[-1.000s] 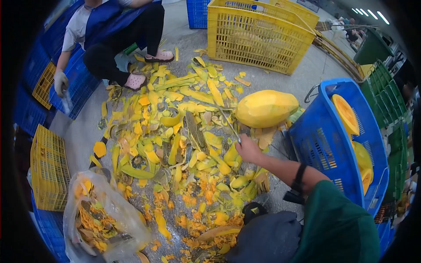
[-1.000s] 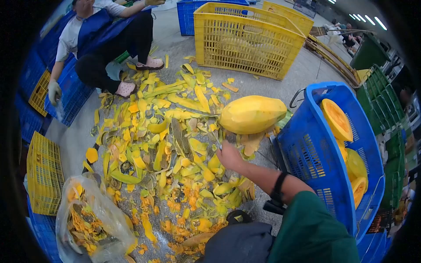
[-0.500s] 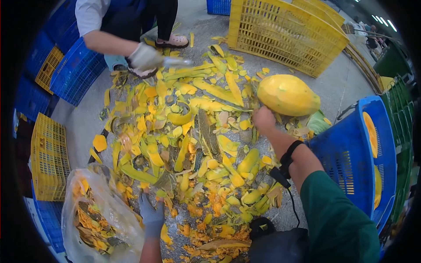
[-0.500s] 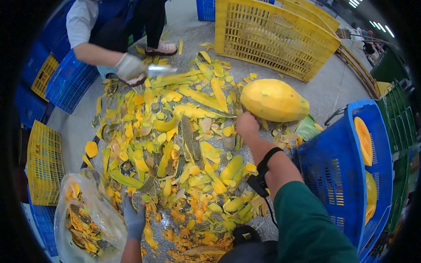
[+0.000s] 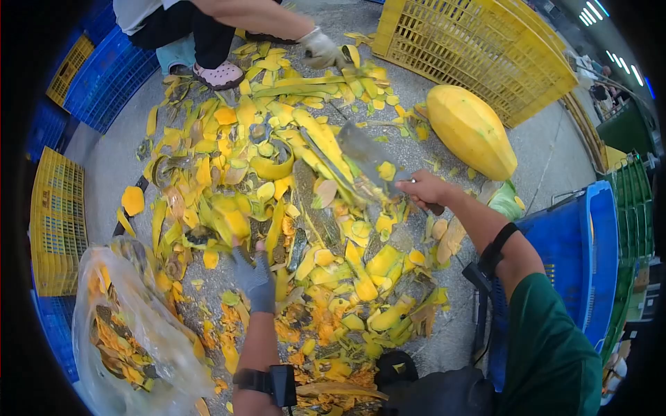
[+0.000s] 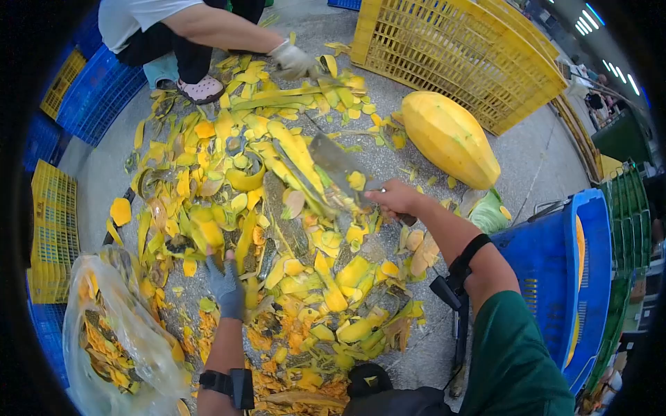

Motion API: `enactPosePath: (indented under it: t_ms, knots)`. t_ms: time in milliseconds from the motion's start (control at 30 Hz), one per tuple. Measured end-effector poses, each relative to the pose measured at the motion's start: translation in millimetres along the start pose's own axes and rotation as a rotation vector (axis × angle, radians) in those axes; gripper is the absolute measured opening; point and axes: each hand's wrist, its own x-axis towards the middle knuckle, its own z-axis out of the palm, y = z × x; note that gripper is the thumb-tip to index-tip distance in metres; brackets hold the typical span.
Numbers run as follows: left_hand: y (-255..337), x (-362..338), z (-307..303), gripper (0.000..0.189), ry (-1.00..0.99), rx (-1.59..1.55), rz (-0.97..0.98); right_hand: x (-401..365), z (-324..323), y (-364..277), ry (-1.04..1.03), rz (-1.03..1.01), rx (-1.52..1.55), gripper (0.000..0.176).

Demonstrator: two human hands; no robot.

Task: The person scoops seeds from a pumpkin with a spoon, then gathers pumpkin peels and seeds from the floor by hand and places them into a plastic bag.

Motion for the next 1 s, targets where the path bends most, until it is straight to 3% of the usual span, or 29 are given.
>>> enactPosePath:
  t_ms: [67,167,233,300,367,467,567,633,700,767,800,867,900,933,1000]
  knots:
    - [16.7,-8.1,21.7,0.073,0.023,-0.017,-0.016,-14.8,21.2,-21.9,-0.048,0.0,-0.097,0.048]
    - [27.1,-24.2,39.4,0.074,0.02,-0.111,-0.084,-3.8,49.0,-1.2,-0.137,-0.024,-0.203,0.047]
    - [21.0,-33.8,46.2,0.076,0.011,0.241,0.041,-46.1,76.9,-30.0,-0.136,0.024,-0.204,0.05]
    - [29.9,-47.5,43.8,0.08,0.009,0.3,0.039,-56.7,98.1,-16.4,-0.186,-0.13,-0.359,0.054]
    - [58.2,-71.0,34.1,0.072,-0.011,-0.16,-0.13,-78.1,115.0,-7.7,-0.19,-0.269,-0.513,0.055]
    - [57.4,-100.8,22.4,0.075,-0.04,-0.244,-0.15,-118.5,134.0,-4.4,-0.248,-0.264,-0.634,0.051]
    - [27.6,-113.3,6.4,0.077,-0.016,-0.307,-0.19,-131.9,105.8,5.1,-0.095,-0.286,-0.705,0.049]
    - [9.8,-101.9,-15.9,0.07,0.147,-0.148,-0.04,-123.9,62.3,19.5,-0.057,-0.289,-0.756,0.05]
    - [-1.8,-74.2,-38.8,0.068,0.241,-0.12,0.008,-118.8,26.7,38.7,-0.155,-0.026,-0.232,0.055]
    - [-0.8,-43.5,-69.2,0.069,0.267,0.131,0.071,-103.5,-14.5,58.0,-0.257,-0.039,-0.567,0.059]
    - [-1.1,-27.0,-83.8,0.069,0.256,0.296,0.085,-96.5,-15.7,47.7,-0.268,-0.043,-0.575,0.059]
    - [-12.1,7.7,-99.5,0.068,0.247,0.44,0.049,-94.3,-20.2,18.0,-0.03,0.159,-1.282,0.061]
    - [-20.3,22.9,-105.4,0.067,0.221,0.577,0.025,-91.1,-7.4,-17.2,0.14,0.124,-1.28,0.062]
    - [-35.3,39.9,-115.0,0.067,0.214,0.573,0.021,-89.9,9.7,-47.7,0.244,-0.077,-1.042,0.07]
    - [-43.4,70.5,-125.0,0.072,-0.054,0.727,0.254,-53.0,60.9,-52.9,0.329,-0.564,-0.607,0.08]
